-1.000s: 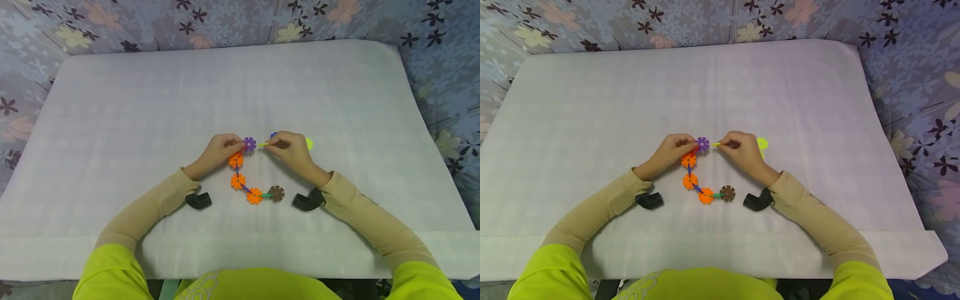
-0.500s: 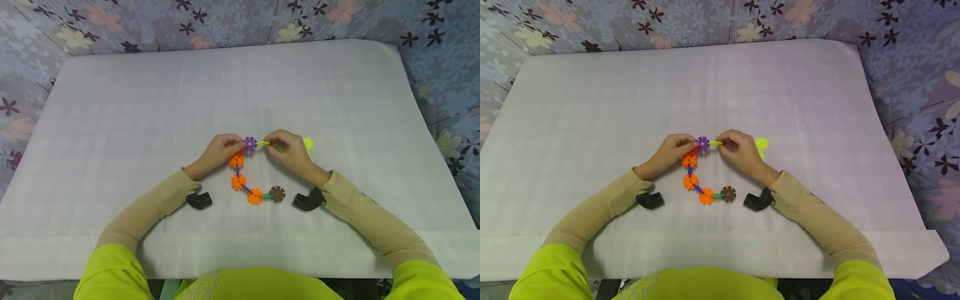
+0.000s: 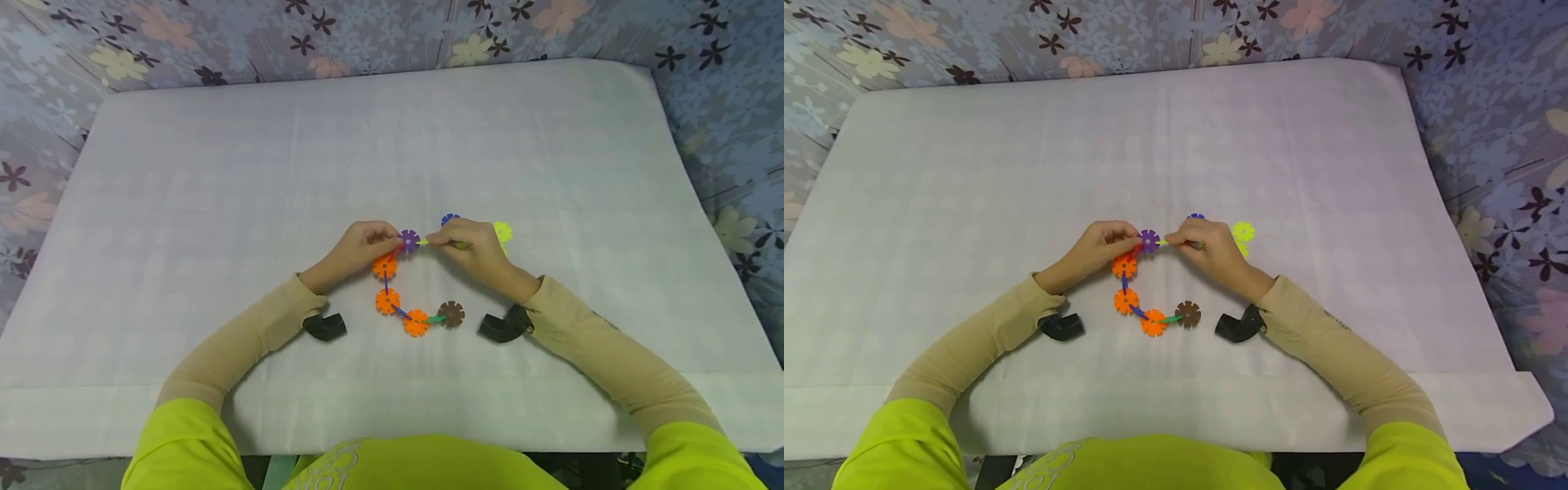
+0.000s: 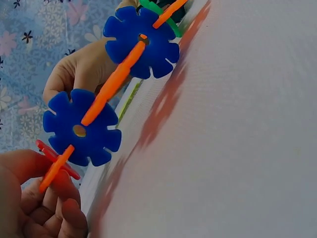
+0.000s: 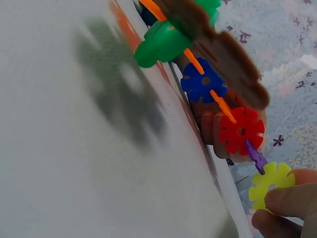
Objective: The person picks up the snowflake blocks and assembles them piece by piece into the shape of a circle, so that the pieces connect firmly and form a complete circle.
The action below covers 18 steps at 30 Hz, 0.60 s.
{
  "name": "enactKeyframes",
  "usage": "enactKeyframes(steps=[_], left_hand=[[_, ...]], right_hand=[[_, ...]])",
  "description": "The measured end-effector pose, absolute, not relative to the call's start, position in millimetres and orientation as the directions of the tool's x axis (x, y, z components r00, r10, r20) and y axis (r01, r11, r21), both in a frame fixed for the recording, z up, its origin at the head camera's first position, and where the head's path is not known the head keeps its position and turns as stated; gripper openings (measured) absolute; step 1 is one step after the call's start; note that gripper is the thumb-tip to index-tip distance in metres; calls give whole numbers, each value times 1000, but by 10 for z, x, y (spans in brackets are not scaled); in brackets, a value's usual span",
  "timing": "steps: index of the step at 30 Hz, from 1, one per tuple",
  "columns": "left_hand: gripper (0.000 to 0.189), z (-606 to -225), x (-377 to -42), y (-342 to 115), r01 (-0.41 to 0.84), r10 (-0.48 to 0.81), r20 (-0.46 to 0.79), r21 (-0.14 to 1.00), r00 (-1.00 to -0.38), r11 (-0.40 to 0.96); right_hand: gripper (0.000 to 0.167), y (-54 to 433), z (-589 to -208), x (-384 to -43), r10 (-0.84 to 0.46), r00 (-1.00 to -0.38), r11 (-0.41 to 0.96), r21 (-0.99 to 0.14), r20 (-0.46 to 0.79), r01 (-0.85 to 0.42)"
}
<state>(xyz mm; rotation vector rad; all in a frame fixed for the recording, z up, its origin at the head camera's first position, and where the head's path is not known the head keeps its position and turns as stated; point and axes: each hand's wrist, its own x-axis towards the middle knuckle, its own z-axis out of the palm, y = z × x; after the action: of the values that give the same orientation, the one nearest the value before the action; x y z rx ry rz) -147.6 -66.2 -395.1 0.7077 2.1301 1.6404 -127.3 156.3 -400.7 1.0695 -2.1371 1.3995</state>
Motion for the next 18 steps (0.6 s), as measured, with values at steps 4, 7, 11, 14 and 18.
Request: enactKeyframes(steps=[4,7,11,14,18], left_hand=[[12,-3944,-1479,-668,189,604,31,961,-797,201],[11,-3941,-1480,-670,205,613,34,956,-789,212],[11,-3919,-1472,-655,188,617,12,957,-787,222],[10,-3910,-1464,-642,142,590,-20,964,-807,227],[12,-3932,-1474,-644,91,494,-37,969,-869,231]], right_hand=[[23,1543,-4006,-1266,-377,-645,202,-620,665,-758],[22,1527,-4002,-1254,-366,-653,205,-628,663,-751],[21,1516,-3989,-1260,-361,-669,230,-633,650,-739],[20,1531,-3951,-1279,-378,-714,337,-630,590,-699],[34,1616,-3874,-1307,-399,-835,618,-561,379,-551]])
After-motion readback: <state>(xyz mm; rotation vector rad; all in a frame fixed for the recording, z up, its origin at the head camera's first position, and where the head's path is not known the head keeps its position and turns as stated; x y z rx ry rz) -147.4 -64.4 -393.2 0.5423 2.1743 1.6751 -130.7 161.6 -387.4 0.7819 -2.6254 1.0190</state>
